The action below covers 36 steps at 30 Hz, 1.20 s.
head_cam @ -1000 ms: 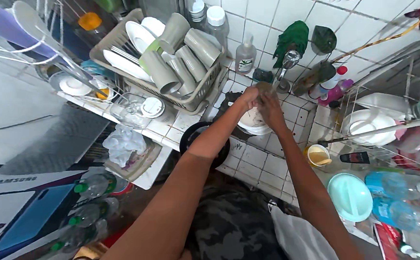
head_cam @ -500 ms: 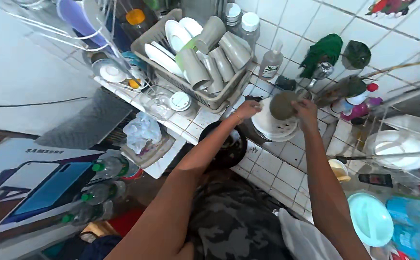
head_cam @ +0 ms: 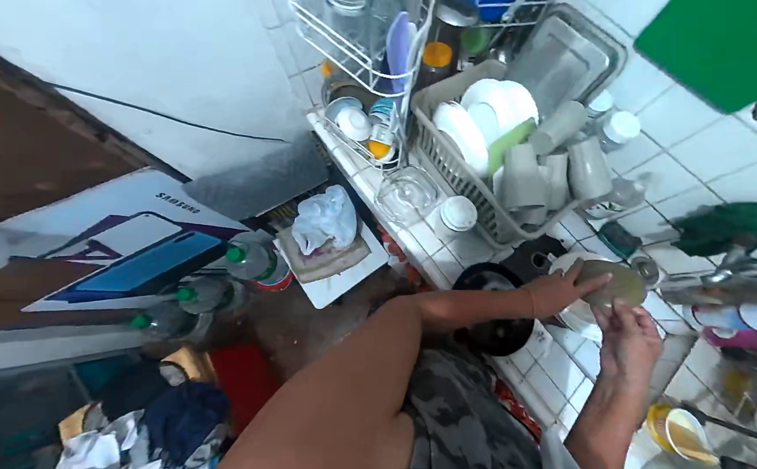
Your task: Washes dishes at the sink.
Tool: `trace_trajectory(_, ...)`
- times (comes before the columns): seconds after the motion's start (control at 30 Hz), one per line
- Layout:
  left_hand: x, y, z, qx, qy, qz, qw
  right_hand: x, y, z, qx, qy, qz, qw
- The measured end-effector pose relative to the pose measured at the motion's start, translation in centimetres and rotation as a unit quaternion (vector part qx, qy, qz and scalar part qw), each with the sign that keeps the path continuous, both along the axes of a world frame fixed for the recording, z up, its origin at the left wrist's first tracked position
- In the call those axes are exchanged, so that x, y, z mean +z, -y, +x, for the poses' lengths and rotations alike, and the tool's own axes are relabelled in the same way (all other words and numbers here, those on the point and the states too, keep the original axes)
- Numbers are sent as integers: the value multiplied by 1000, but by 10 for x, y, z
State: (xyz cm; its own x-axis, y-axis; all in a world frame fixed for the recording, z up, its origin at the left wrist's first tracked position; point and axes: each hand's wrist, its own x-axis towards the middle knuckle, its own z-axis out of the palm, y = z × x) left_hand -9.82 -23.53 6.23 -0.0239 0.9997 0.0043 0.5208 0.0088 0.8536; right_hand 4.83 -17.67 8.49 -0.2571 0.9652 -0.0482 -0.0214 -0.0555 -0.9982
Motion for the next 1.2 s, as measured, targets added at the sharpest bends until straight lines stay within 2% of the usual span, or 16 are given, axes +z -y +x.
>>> trace_trajectory(0.07,8,22,-29,-18,4,53,998,2,8,-6,-22,2,-16,1000)
trace_trajectory(0.13,20,50,-60,-19,-17,103,994,1,18,-7,-101,82,21,991)
trace_trajectory(0.2,21,84,-95,32,-12,204,978,8,36,-9,-151,168,114,967)
trace_trajectory(0.27,24,117,-137,115,10,292,949,28,52,-26,-137,127,174,967)
trace_trajectory(0.33,21,154,-181,206,16,314,927,57,80,-62,-43,43,177,982)
trace_trajectory(0.4,15,190,-228,310,44,295,903,84,115,-120,80,-20,141,987)
trace_trajectory(0.47,-6,212,-280,431,74,257,862,98,157,-188,179,-25,94,979)
trace_trajectory(0.57,-50,235,-360,556,131,231,788,80,206,-286,309,-36,12,950)
trace_trajectory(0.63,-73,249,-392,573,194,245,758,61,232,-350,358,-39,-49,932)
trace_trajectory(0.7,-82,260,-399,578,245,244,739,43,248,-410,365,-41,-108,924)
trace_trajectory(0.77,-75,273,-388,565,291,171,753,23,249,-473,318,-83,-159,931)
trace_trajectory(0.83,-73,276,-376,537,305,141,773,11,241,-524,272,-96,-191,938)
trace_trajectory(0.97,-57,281,-342,486,334,102,801,5,214,-591,229,-72,-261,935)
trace_trajectory(1.1,-58,284,-353,520,216,91,821,10,201,-598,285,-66,-319,901)
trace_trajectory(1.2,-62,271,-395,523,30,147,839,11,206,-551,344,-82,-303,885)
